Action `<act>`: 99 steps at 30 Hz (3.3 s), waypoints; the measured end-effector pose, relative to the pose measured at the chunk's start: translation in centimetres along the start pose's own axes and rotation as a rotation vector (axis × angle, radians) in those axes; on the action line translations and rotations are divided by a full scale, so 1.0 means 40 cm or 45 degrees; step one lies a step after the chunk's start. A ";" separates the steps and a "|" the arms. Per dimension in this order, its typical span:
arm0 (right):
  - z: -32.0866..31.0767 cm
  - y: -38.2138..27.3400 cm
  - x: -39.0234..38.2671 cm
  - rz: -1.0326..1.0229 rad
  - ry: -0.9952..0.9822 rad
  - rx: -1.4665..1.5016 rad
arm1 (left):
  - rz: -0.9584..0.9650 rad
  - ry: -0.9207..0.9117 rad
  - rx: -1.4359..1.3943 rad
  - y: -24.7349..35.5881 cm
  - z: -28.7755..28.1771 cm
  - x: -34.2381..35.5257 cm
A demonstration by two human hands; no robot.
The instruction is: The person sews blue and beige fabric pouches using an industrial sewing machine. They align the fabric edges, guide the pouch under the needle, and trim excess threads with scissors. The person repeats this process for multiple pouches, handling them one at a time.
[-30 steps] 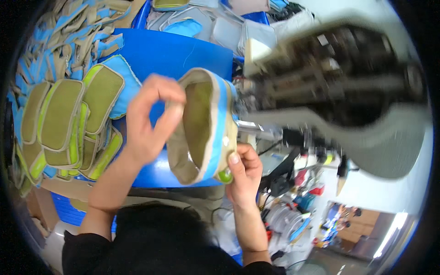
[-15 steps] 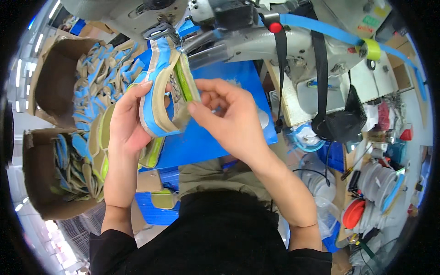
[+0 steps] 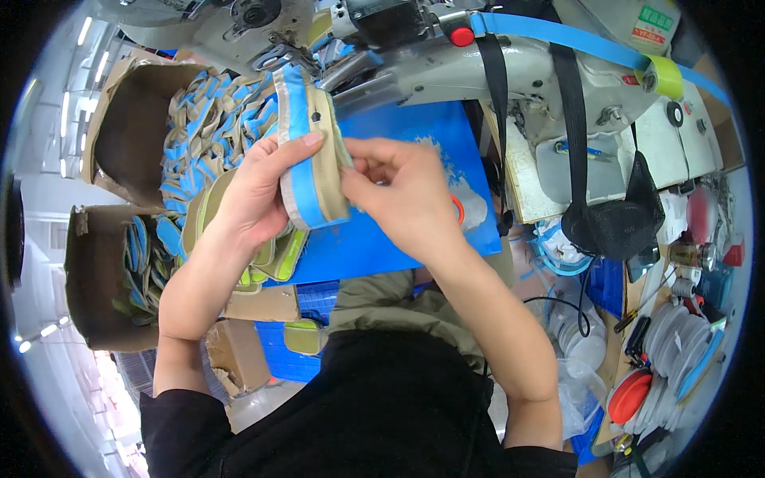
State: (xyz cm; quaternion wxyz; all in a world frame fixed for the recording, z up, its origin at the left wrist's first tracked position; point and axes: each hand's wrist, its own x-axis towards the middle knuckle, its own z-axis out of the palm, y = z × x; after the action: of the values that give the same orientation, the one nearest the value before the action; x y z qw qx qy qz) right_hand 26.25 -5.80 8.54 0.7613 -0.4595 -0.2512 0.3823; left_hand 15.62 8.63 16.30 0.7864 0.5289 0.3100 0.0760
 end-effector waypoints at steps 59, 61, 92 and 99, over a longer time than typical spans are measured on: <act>0.030 0.006 0.016 -0.125 0.095 0.039 | 0.047 -0.051 -0.029 0.008 -0.018 0.051; 0.027 0.017 0.022 -0.161 0.112 0.021 | 0.038 -0.066 -0.036 0.011 -0.020 0.064; 0.031 -0.003 0.101 -0.510 0.223 -0.647 | 0.334 -0.040 0.195 0.014 -0.055 0.063; 0.024 0.004 0.099 -0.564 0.214 -0.651 | 0.314 -0.061 0.347 0.021 -0.078 0.062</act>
State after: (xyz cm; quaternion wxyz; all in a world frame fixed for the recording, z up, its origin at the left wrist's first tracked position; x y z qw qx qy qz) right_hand 27.78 -2.05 8.94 0.7041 -0.5994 -0.3690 0.0933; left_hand 16.00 12.55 15.27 0.6994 0.6661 0.2314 0.1167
